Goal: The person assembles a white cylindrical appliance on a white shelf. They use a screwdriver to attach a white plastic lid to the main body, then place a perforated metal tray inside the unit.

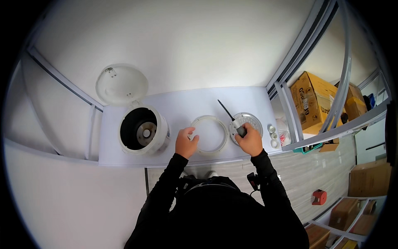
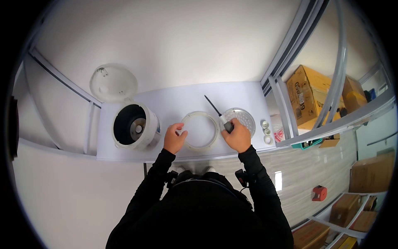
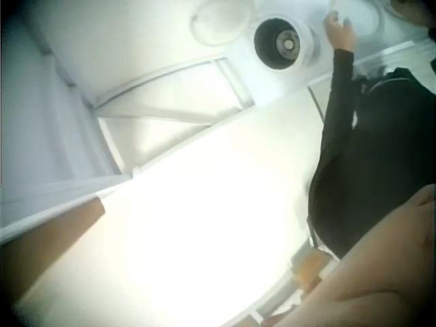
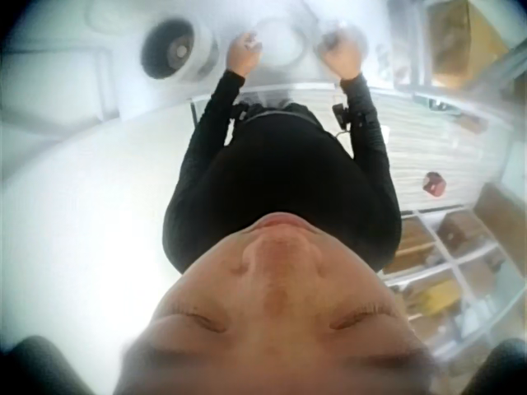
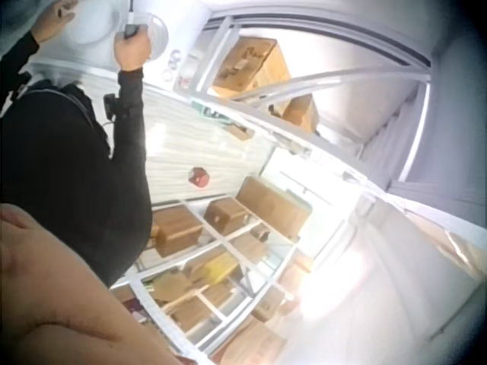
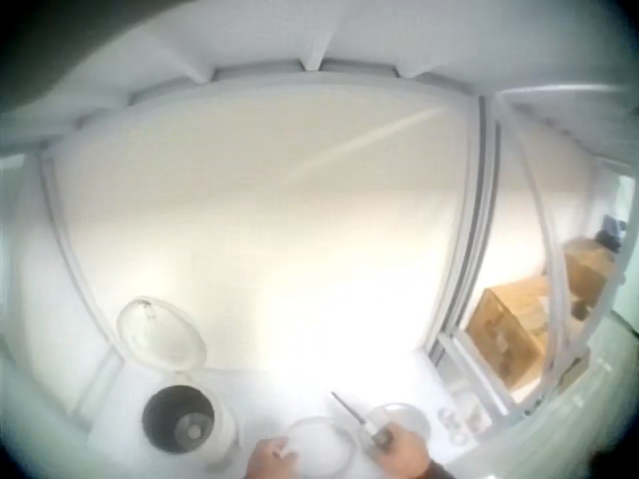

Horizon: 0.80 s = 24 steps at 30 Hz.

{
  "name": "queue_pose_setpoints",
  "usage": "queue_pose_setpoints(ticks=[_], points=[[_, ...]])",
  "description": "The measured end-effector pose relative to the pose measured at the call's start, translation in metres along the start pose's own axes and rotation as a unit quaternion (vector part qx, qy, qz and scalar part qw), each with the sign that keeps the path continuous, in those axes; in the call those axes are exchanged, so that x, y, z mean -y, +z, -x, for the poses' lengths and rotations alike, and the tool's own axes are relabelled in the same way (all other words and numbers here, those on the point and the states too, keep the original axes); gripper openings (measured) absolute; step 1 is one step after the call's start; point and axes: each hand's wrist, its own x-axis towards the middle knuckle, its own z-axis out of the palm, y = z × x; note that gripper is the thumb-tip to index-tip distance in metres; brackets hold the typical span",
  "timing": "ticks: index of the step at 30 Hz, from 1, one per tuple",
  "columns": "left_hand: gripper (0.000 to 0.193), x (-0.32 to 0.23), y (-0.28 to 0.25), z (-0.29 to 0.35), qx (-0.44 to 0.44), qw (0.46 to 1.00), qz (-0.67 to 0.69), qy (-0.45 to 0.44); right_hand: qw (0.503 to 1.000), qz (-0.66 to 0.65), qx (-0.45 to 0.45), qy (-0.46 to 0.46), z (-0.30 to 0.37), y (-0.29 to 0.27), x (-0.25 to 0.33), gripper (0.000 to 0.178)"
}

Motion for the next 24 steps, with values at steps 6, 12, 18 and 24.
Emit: queue_pose_setpoints(ticks=[6,12,18,24], points=[[0.054,0.017,0.019,0.019,-0.061,0.988,-0.137,0.020,0.999,0.008,0.016,0.028,0.009,0.012,-0.048,0.035],[0.054,0.028,0.026,0.025,-0.076,0.994,-0.080,0.011,0.998,0.032,0.020,0.055,0.015,0.002,-0.076,0.033],[0.038,0.013,0.028,0.019,-0.082,0.983,-0.117,0.113,0.996,0.053,-0.035,0.057,0.026,-0.002,-0.111,0.033],[0.037,-0.033,0.058,0.008,0.023,0.968,-0.158,0.193,0.992,0.058,-0.093,0.064,0.039,-0.005,-0.129,0.035]])
